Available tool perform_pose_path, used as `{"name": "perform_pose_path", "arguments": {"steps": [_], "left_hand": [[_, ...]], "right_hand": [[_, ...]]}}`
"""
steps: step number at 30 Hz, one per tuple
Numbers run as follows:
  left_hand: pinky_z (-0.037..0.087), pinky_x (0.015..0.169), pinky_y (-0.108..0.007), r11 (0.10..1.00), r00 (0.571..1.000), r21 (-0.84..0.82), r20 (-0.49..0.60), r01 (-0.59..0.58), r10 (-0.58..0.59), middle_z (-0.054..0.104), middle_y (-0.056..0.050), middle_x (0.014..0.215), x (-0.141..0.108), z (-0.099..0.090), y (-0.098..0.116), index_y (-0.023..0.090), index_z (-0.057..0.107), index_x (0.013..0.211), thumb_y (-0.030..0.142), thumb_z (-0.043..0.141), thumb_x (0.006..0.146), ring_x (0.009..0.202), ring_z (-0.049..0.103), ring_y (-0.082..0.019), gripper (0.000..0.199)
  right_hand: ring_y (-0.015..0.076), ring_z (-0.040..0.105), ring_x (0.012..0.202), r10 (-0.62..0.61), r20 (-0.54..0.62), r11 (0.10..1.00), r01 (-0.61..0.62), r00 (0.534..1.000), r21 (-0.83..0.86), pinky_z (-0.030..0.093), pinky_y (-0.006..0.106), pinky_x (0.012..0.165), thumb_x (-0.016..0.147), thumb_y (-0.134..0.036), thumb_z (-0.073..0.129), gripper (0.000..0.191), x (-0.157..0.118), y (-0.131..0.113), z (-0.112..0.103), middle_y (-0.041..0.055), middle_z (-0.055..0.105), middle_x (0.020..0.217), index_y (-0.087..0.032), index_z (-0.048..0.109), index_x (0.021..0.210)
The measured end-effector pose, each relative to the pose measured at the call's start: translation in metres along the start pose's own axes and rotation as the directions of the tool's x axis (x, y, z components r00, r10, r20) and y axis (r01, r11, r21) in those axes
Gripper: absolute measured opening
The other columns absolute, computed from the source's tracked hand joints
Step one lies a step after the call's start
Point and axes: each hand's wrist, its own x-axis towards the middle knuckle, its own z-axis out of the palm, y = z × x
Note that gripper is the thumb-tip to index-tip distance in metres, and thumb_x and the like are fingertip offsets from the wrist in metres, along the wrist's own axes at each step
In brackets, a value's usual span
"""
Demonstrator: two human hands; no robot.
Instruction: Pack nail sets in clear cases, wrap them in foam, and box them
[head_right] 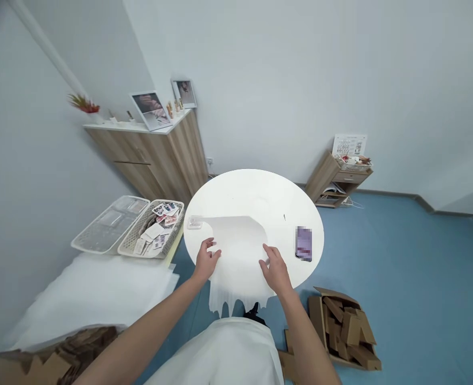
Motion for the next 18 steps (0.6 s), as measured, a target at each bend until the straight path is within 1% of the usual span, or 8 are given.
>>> {"name": "perform_pose_path", "arguments": {"steps": [2, 4, 7, 9, 11, 13, 15, 18], "left_hand": [[0.043, 0.06, -0.027, 0.995, 1.0, 0.097, 0.021, 0.007, -0.009, 0.059, -0.006, 0.098, 0.012, 0.012, 0.004, 0.019, 0.05, 0.11, 0.03, 0.051, 0.074, 0.055, 0.05, -0.009, 0.038], [0.044, 0.068, -0.03, 0.987, 1.0, 0.162, 0.029, 0.006, -0.011, 0.06, -0.006, 0.095, 0.024, 0.022, 0.006, 0.018, 0.054, 0.107, 0.029, 0.052, 0.073, 0.062, 0.053, -0.013, 0.035], [0.042, 0.082, -0.032, 0.97, 0.999, 0.243, 0.054, -0.012, -0.001, 0.056, -0.007, 0.112, 0.041, 0.036, 0.003, 0.021, 0.054, 0.109, 0.027, 0.057, 0.069, 0.084, 0.056, -0.018, 0.04], [0.04, 0.089, -0.033, 0.945, 0.994, 0.325, 0.107, -0.026, -0.009, 0.05, -0.007, 0.12, 0.05, 0.044, -0.002, 0.022, 0.051, 0.113, 0.026, 0.06, 0.066, 0.096, 0.054, -0.021, 0.048], [0.037, 0.093, -0.034, 0.903, 0.984, 0.427, 0.175, -0.042, -0.037, 0.044, -0.007, 0.128, 0.057, 0.051, -0.009, 0.022, 0.046, 0.119, 0.026, 0.062, 0.064, 0.1, 0.054, -0.022, 0.057], [0.036, 0.094, -0.036, 0.851, 0.968, 0.523, 0.234, -0.05, -0.087, 0.035, -0.008, 0.135, 0.062, 0.058, -0.016, 0.022, 0.039, 0.125, 0.025, 0.062, 0.064, 0.1, 0.055, -0.022, 0.064], [0.033, 0.097, -0.037, 0.792, 0.958, 0.608, 0.255, -0.055, -0.13, 0.028, -0.009, 0.14, 0.066, 0.065, -0.022, 0.022, 0.033, 0.129, 0.022, 0.061, 0.065, 0.11, 0.049, -0.024, 0.069], [0.026, 0.101, -0.037, 0.695, 0.95, 0.714, 0.269, -0.086, -0.158, 0.025, -0.01, 0.142, 0.072, 0.072, -0.029, 0.02, 0.027, 0.131, 0.019, 0.059, 0.067, 0.128, 0.028, -0.027, 0.072]], "right_hand": [[0.0155, 0.058, 0.075, 0.036, 0.034, 0.999, -0.035, 0.999, -0.005, 0.049, 0.033, 0.072, 0.079, -0.026, 0.044, 0.048, 0.011, 0.019, 0.001, 0.006, 0.052, 0.109, -0.025, 0.038, 0.127], [0.0165, 0.058, 0.08, 0.065, 0.079, 0.998, -0.064, 0.995, -0.013, 0.048, 0.032, 0.073, 0.078, -0.025, 0.044, 0.05, 0.023, 0.036, 0.005, 0.0056, 0.052, 0.109, -0.025, 0.037, 0.127], [0.0168, 0.058, 0.081, 0.107, 0.17, 0.994, -0.1, 0.98, -0.05, 0.047, 0.031, 0.072, 0.078, -0.024, 0.045, 0.052, 0.038, 0.058, 0.012, 0.006, 0.05, 0.113, -0.025, 0.035, 0.129], [0.0167, 0.058, 0.08, 0.135, 0.246, 0.989, -0.116, 0.96, -0.089, 0.047, 0.03, 0.07, 0.078, -0.023, 0.046, 0.054, 0.045, 0.07, 0.017, 0.0072, 0.049, 0.116, -0.023, 0.034, 0.131], [0.0171, 0.058, 0.079, 0.16, 0.326, 0.984, -0.126, 0.932, -0.124, 0.046, 0.029, 0.07, 0.077, -0.022, 0.046, 0.057, 0.049, 0.081, 0.024, 0.0089, 0.047, 0.119, -0.021, 0.032, 0.132], [0.0187, 0.058, 0.083, 0.18, 0.386, 0.98, -0.13, 0.905, -0.151, 0.046, 0.03, 0.07, 0.077, -0.02, 0.047, 0.059, 0.051, 0.09, 0.032, 0.0103, 0.045, 0.122, -0.019, 0.03, 0.133], [0.0216, 0.056, 0.092, 0.189, 0.414, 0.977, -0.128, 0.89, -0.17, 0.045, 0.031, 0.073, 0.076, -0.018, 0.047, 0.059, 0.052, 0.097, 0.04, 0.011, 0.045, 0.124, -0.018, 0.03, 0.133], [0.0248, 0.048, 0.106, 0.199, 0.418, 0.973, -0.128, 0.886, -0.192, 0.043, 0.032, 0.081, 0.074, -0.015, 0.048, 0.059, 0.055, 0.102, 0.052, 0.0116, 0.047, 0.123, -0.017, 0.033, 0.131]]}}
